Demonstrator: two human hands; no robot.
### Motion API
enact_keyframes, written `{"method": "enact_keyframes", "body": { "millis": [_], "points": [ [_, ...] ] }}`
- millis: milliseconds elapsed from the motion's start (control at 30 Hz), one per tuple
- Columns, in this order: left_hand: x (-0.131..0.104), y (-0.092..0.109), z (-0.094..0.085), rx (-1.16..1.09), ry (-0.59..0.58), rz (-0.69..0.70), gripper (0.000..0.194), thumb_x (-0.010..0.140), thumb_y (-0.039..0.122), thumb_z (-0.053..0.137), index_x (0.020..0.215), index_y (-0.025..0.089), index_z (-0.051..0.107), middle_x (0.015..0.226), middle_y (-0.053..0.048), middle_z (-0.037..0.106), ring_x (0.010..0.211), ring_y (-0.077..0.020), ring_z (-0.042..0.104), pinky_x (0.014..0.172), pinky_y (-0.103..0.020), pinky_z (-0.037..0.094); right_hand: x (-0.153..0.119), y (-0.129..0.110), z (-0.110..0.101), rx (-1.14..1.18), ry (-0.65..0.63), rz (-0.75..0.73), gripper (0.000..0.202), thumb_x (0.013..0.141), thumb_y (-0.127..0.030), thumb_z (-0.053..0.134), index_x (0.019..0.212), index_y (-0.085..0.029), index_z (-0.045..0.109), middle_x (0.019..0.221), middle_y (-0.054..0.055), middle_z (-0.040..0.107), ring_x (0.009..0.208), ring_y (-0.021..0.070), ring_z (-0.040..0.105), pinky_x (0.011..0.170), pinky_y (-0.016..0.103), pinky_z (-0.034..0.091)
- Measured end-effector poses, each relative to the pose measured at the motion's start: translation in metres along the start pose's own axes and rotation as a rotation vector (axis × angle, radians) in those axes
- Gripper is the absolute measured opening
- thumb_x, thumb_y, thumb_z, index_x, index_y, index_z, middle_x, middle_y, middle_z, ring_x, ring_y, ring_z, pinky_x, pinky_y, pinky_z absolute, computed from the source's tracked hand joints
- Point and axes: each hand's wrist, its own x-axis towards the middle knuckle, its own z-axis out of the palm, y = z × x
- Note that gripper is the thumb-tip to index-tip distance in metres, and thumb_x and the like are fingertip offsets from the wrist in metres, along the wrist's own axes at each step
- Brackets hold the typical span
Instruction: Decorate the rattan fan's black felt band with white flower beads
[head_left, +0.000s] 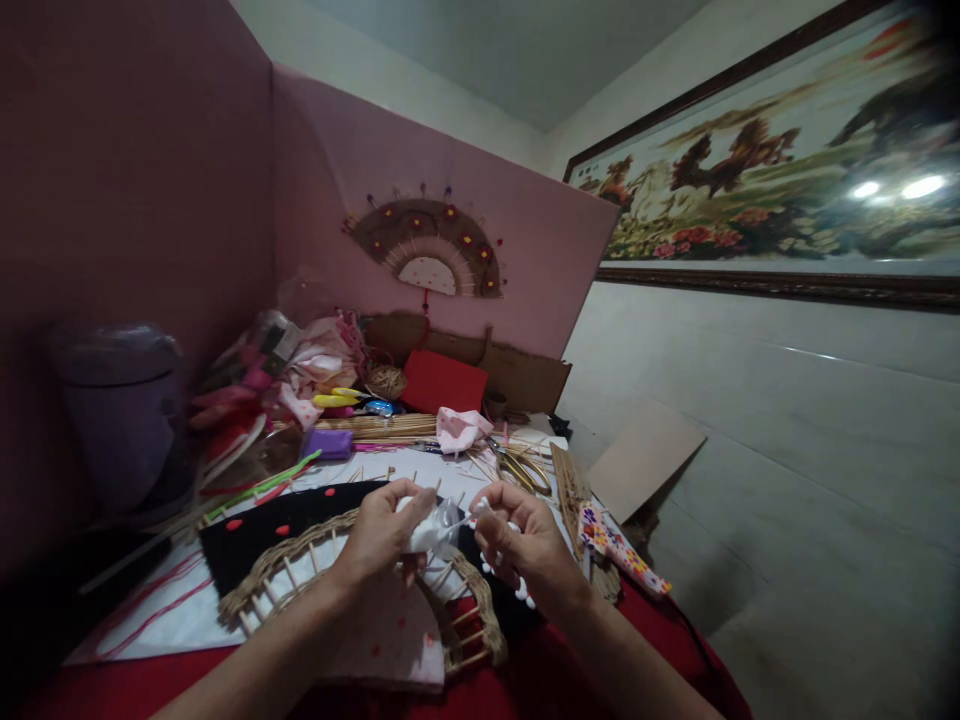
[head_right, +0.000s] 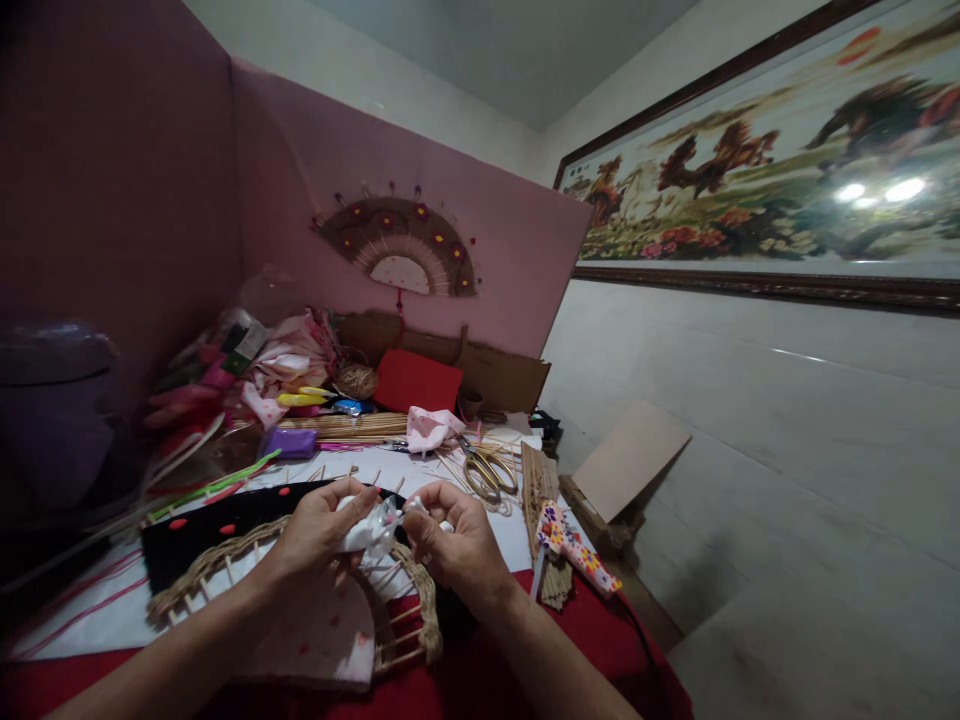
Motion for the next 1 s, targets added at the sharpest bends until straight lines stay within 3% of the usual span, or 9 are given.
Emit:
{"method": "enact_keyframes", "body": {
  "millis": [167,367,467,567,767,867,1000],
  "points": [
    [0.001,-0.002,-0.001,0.008,0.013,0.009,0.044,0.058,0.057,0.067,0.066,0.019,0.047,0.035,0.006,0.049,0.023,-0.0105,0.042,0.021,-0.017,0.026,-0.002,-0.001,0.003,-0.118,-0.045,-0.028,0.036,0.074,-0.052,0.059,0.076,-0.017,0.050,0.056,-0.006,0.047,0.037,0.0025,0.032,0.034,0.015,0.024],
    [-0.003,-0.002,0.000,0.055,0.004,0.064,0.040,0.062,0.055,0.065,0.066,0.018,0.050,0.036,0.006,0.051,0.024,-0.0098,0.042,0.023,-0.017,0.027,-0.003,-0.005,0.009,-0.508,0.034,-0.205,0.013,0.079,-0.028,0.057,0.083,-0.016,0.060,0.061,-0.004,0.050,0.051,0.0065,0.039,0.046,0.017,0.030],
    [-0.005,-0.001,0.001,0.066,0.006,0.071,0.040,0.062,0.055,0.065,0.066,0.018,0.050,0.036,0.005,0.050,0.024,-0.0100,0.042,0.023,-0.017,0.027,-0.006,-0.006,0.012,-0.641,0.041,-0.253,0.016,0.081,-0.020,0.052,0.090,-0.016,0.064,0.062,-0.002,0.054,0.049,0.0065,0.039,0.046,0.019,0.030],
    [-0.004,-0.002,0.001,0.064,-0.004,0.080,0.040,0.063,0.055,0.064,0.066,0.018,0.049,0.036,0.005,0.050,0.024,-0.0098,0.042,0.023,-0.016,0.028,-0.008,-0.005,0.015,-0.777,0.044,-0.332,0.015,0.078,-0.015,0.052,0.084,-0.015,0.066,0.070,0.001,0.060,0.055,0.0088,0.047,0.052,0.020,0.034],
    [-0.002,-0.002,0.000,0.029,-0.012,0.095,0.039,0.063,0.052,0.066,0.067,0.017,0.049,0.038,0.005,0.051,0.026,-0.0083,0.042,0.024,-0.015,0.029,-0.009,-0.002,0.017,-1.025,0.015,-0.401,0.011,0.078,-0.014,0.054,0.082,-0.016,0.064,0.071,0.003,0.059,0.063,0.0125,0.051,0.059,0.024,0.036],
    [-0.004,0.000,0.001,0.018,-0.028,0.061,0.040,0.063,0.054,0.065,0.066,0.018,0.047,0.037,0.005,0.051,0.024,-0.0092,0.041,0.022,-0.016,0.027,-0.006,-0.001,0.018,-1.008,-0.021,-0.435,0.012,0.079,-0.015,0.051,0.080,-0.015,0.064,0.069,0.003,0.057,0.062,0.0122,0.050,0.058,0.024,0.035],
    [-0.007,0.000,0.003,-0.004,-0.048,0.086,0.038,0.066,0.052,0.064,0.067,0.018,0.047,0.037,0.006,0.050,0.024,-0.0076,0.040,0.022,-0.015,0.027,0.000,0.000,0.014,-0.654,-0.028,-0.293,0.008,0.074,-0.016,0.056,0.075,-0.014,0.064,0.063,0.000,0.055,0.054,0.0083,0.044,0.051,0.021,0.032]
  ]
}}
